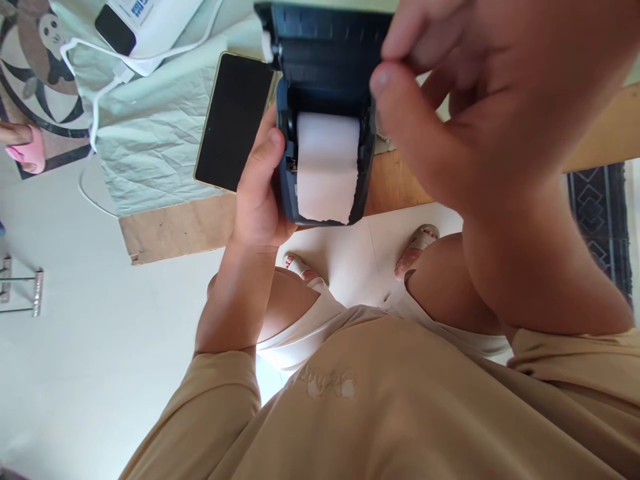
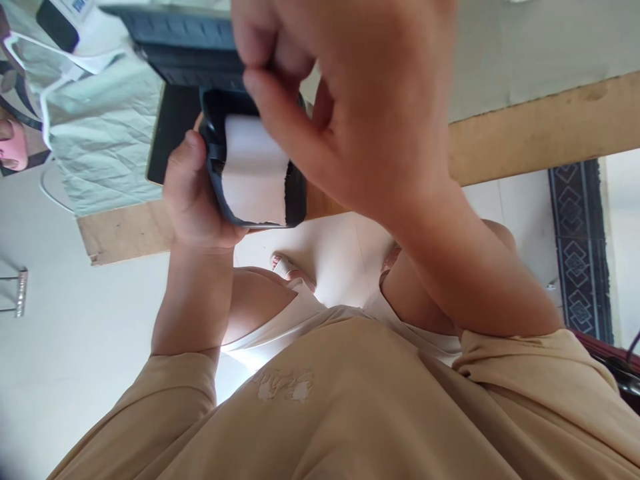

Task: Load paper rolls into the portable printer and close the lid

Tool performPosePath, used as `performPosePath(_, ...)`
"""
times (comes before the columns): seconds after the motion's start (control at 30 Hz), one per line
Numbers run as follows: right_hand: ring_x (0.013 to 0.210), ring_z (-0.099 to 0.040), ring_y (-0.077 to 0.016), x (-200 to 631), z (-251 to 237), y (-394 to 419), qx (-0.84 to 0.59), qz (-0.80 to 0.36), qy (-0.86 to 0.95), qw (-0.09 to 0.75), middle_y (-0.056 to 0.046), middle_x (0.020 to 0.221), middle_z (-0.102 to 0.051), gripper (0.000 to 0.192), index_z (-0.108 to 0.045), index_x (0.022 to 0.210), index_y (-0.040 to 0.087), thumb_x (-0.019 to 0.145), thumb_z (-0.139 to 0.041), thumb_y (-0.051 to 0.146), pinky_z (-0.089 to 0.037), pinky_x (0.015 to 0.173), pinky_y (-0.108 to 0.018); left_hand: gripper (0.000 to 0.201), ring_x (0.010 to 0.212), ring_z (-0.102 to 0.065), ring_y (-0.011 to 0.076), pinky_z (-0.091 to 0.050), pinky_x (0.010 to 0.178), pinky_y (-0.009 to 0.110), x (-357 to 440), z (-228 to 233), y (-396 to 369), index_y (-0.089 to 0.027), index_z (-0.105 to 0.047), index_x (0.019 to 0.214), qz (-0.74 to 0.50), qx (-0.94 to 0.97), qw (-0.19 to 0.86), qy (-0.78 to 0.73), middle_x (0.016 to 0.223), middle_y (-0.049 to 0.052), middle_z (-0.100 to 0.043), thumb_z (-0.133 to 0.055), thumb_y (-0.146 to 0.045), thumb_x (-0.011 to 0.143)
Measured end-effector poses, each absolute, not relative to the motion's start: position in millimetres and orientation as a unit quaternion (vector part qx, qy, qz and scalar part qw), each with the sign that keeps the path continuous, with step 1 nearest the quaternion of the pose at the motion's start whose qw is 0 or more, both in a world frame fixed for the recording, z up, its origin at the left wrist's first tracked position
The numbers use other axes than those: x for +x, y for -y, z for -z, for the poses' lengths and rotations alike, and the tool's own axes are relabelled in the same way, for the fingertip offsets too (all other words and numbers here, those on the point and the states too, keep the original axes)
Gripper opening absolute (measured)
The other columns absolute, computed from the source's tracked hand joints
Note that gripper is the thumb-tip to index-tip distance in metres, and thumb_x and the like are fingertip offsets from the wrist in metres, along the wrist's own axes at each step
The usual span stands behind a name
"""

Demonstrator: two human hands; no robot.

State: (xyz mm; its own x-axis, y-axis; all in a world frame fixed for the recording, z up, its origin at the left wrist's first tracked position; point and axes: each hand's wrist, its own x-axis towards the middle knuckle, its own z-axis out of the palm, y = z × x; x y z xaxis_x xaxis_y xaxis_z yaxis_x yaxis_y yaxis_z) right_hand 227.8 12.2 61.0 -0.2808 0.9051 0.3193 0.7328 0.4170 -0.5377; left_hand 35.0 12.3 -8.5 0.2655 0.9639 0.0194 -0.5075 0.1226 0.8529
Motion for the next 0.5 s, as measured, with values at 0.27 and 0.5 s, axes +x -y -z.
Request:
performPosePath(0.27,0.079,-0.069,-0.0170,224,-58,-13,-0.521,-0.031,0.814,0.255,0.001,0.101,-0.070,0.033,-0.067,0.116,0.023,0.096,-0.043,0.036,-0.050,0.081,-0.034,0.036,0.141,-0.048,0.0314,-0.050,0.111,0.042,35,6,-10,-0.025,-0.066,0.119,-0.505,0.414,0.682,-0.330,0.126,0.006,-0.066,-0.055,-0.050,0.096)
performPosePath(0.5,0.088,-0.068,-0.0317,202,-63,-12,-0.568,-0.096,0.811,0.097,-0.004,0.096,-0.071,0.031,-0.062,0.112,0.029,0.081,-0.061,0.031,-0.051,0.072,-0.042,0.042,0.138,-0.050,0.0349,-0.055,0.100,0.041,35,15,-14,-0.035,-0.067,0.113,-0.501,0.474,0.629,-0.357,0.117,0.005,-0.066,-0.054,-0.065,0.088)
